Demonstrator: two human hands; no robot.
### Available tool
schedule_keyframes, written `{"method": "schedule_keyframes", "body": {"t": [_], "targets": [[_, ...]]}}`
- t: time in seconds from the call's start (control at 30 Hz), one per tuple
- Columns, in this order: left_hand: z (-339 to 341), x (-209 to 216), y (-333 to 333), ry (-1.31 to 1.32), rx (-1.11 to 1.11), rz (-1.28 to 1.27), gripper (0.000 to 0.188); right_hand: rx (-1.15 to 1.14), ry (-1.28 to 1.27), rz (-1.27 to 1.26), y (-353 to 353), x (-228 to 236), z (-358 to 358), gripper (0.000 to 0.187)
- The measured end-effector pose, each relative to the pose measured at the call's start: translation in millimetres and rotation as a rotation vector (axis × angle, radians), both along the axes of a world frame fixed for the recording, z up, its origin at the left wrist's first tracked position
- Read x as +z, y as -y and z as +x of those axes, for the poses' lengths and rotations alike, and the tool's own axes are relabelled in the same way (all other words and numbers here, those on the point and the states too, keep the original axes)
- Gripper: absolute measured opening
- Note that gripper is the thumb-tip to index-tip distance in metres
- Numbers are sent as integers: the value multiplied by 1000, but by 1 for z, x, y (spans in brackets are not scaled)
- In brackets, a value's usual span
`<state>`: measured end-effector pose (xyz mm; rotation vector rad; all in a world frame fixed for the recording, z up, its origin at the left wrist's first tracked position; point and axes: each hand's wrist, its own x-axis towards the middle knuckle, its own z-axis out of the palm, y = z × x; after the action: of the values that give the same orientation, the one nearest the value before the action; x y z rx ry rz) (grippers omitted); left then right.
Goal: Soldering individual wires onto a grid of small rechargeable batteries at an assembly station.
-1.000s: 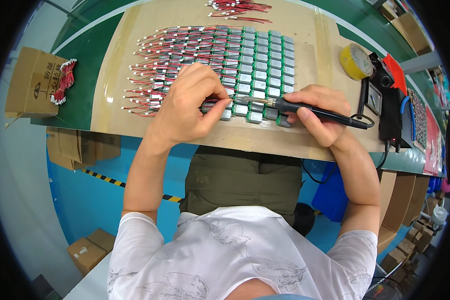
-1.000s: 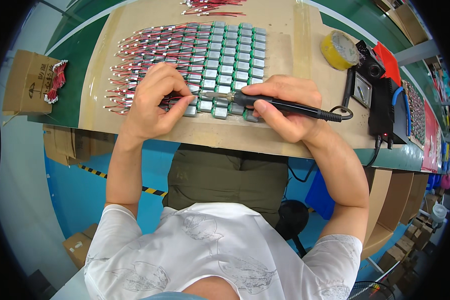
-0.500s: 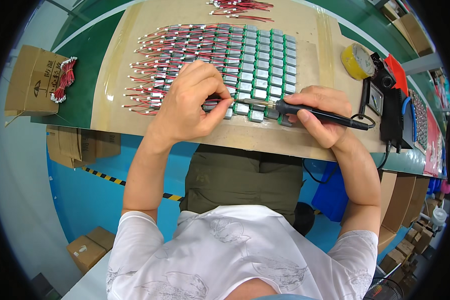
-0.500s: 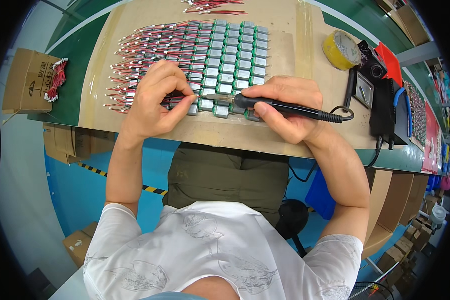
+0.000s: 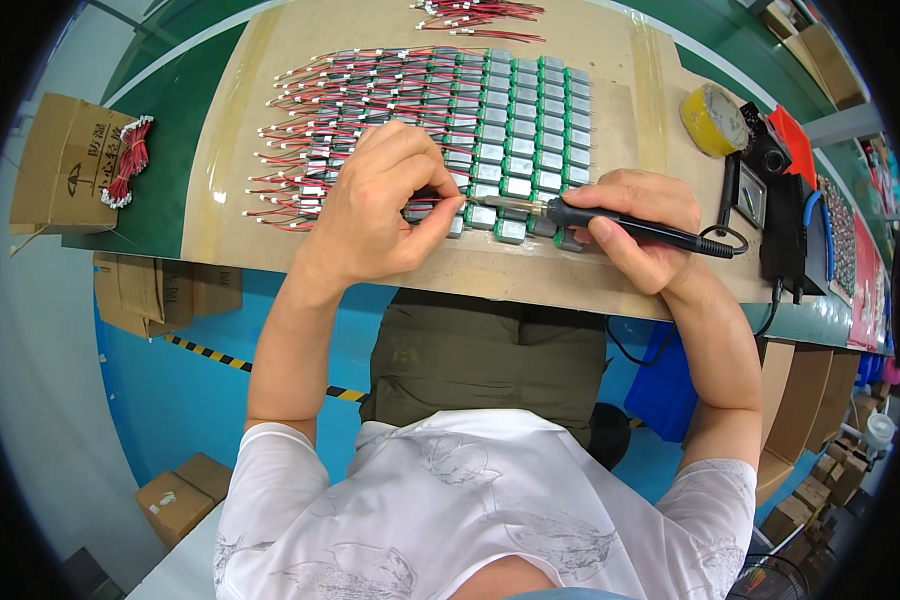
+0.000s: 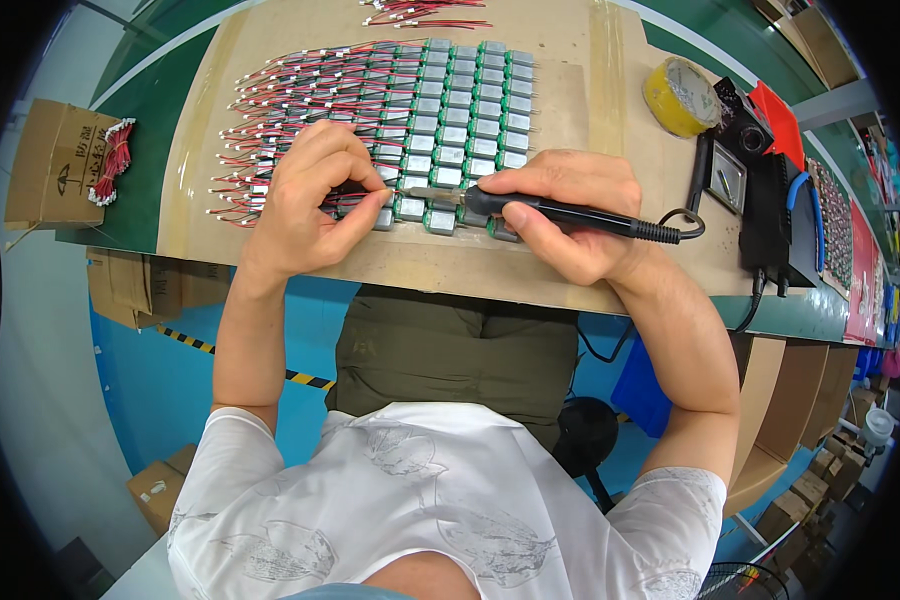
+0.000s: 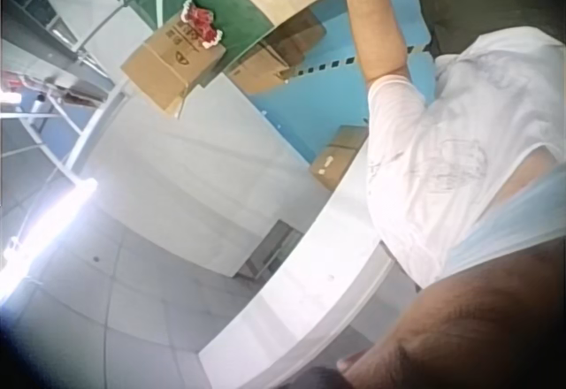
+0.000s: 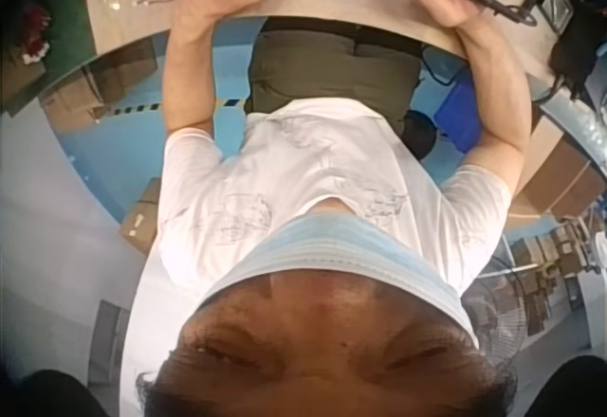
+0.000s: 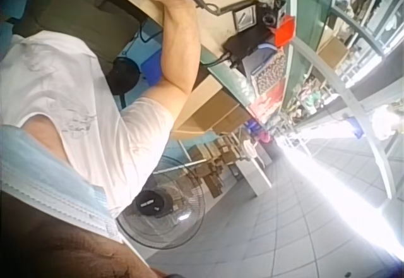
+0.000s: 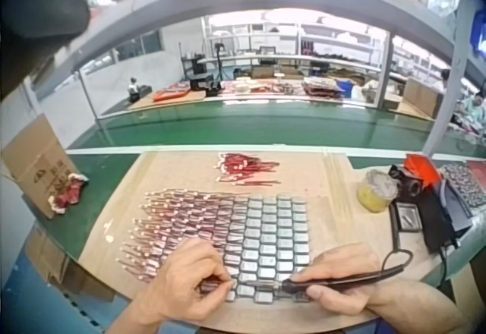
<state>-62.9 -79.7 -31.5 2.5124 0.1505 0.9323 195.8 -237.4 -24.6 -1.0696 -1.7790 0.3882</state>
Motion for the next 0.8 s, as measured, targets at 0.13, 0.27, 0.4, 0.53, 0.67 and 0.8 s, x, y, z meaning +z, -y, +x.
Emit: {"method": "schedule_keyframes", "body": {"t": [0.13, 0.27, 0.4, 0.53, 0.67, 0.8], "targets": [[0, 0, 0, 8, 3, 6, 17, 2, -9, 5, 0, 0, 0, 27], [0, 0, 0, -1, 4, 11, 17, 4, -2, -2, 0, 0, 0, 27], [0, 0, 0, 1, 5, 12, 17, -4, -8, -5, 1, 1, 0, 27], [0, 1, 0, -6, 10, 12, 17, 1, -8, -2, 1, 0, 0, 27], [0, 0, 0, -1, 5, 10, 17, -3, -68, -36, 3, 2, 0, 26], [0, 1, 0, -10, 5, 14, 18, -11, -69, -23, 3, 2, 0, 25]]}}
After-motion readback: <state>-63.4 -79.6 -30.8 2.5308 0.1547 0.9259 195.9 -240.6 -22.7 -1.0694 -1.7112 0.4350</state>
